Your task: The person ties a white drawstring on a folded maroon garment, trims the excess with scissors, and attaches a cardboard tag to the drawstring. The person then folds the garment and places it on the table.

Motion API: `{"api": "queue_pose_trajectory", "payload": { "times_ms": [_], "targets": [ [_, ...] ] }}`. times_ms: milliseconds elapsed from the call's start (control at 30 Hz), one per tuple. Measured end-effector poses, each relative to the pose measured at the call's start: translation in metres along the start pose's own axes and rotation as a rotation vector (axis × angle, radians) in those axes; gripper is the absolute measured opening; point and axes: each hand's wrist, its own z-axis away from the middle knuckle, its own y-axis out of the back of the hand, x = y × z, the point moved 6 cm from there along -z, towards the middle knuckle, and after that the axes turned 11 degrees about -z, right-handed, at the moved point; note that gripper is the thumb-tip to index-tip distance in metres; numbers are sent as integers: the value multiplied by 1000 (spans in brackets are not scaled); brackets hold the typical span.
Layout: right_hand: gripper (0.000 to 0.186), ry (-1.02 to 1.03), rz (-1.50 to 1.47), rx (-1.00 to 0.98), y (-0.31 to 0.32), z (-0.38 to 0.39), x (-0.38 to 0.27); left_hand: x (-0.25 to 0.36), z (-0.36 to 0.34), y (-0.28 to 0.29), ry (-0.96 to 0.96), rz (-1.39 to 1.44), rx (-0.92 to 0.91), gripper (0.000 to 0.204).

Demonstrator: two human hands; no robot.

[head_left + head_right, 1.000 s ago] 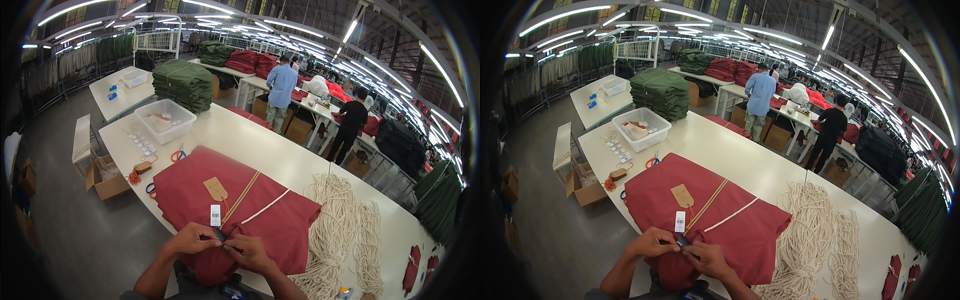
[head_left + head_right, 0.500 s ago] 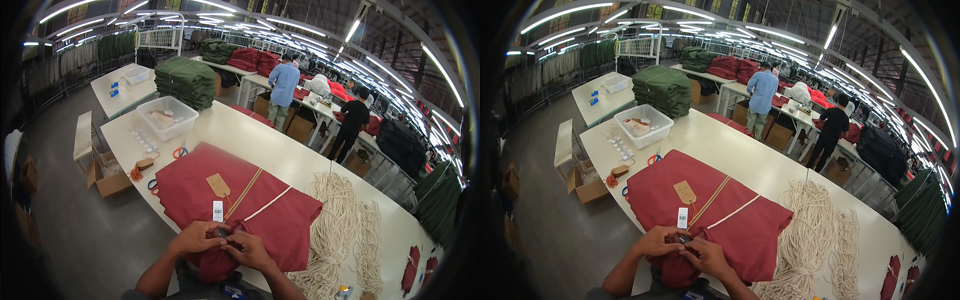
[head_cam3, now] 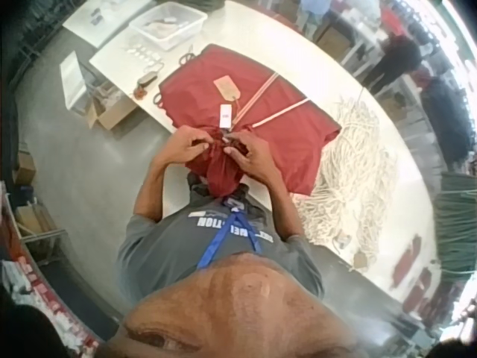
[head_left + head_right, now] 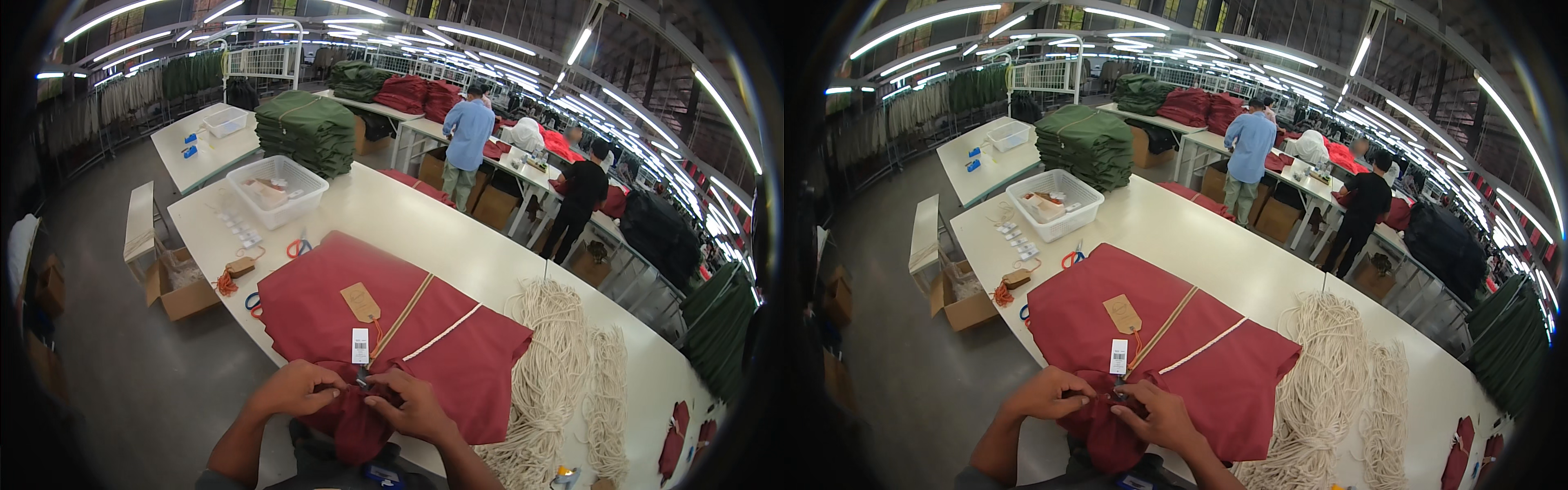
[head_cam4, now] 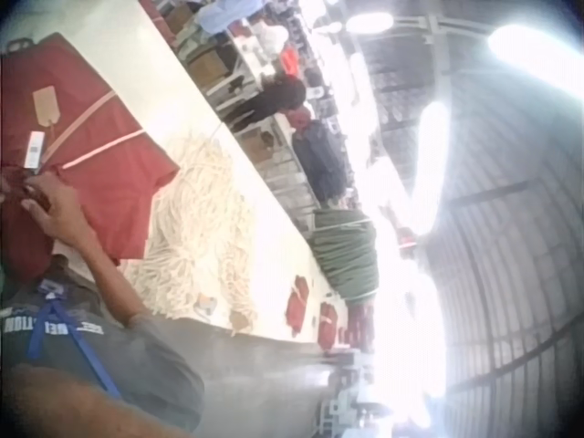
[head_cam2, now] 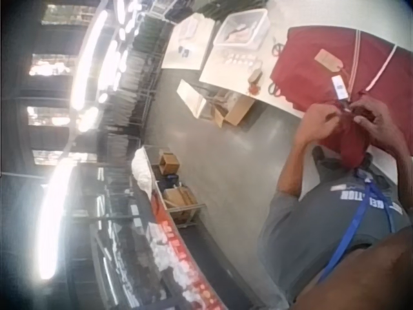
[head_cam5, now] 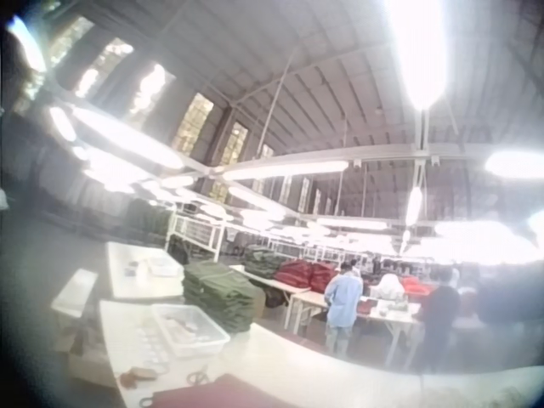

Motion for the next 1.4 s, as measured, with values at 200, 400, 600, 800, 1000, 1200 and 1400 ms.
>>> {"api": "queue_pose_trajectory", "payload": {
  "times_ms": [200, 400, 600, 800, 1000, 1200, 1400],
  "targets": [
    [23, -8, 128, -302, 13, 3, 15, 5, 22, 23, 80, -268, 122, 18],
    [21, 138, 341, -170, 52, -9, 16, 2, 44, 47, 148, -236, 218, 16],
    [21, 175, 213, -222, 12, -11, -13, 22, 42, 41, 67, -317, 304, 14],
    [17, 20, 206, -343, 1, -16, -2, 21, 47, 47, 49, -360, 299, 15],
    [16, 95, 191, -279, 7, -14, 1, 5, 56, 45, 135, -228, 301, 15],
    [17, 143, 307, -360, -27, -18, -13, -1, 50, 37, 164, -210, 234, 14],
    [20, 109, 253, -338, -24, -22, -15, -5, 51, 34, 126, -201, 213, 14]
  ]
}}
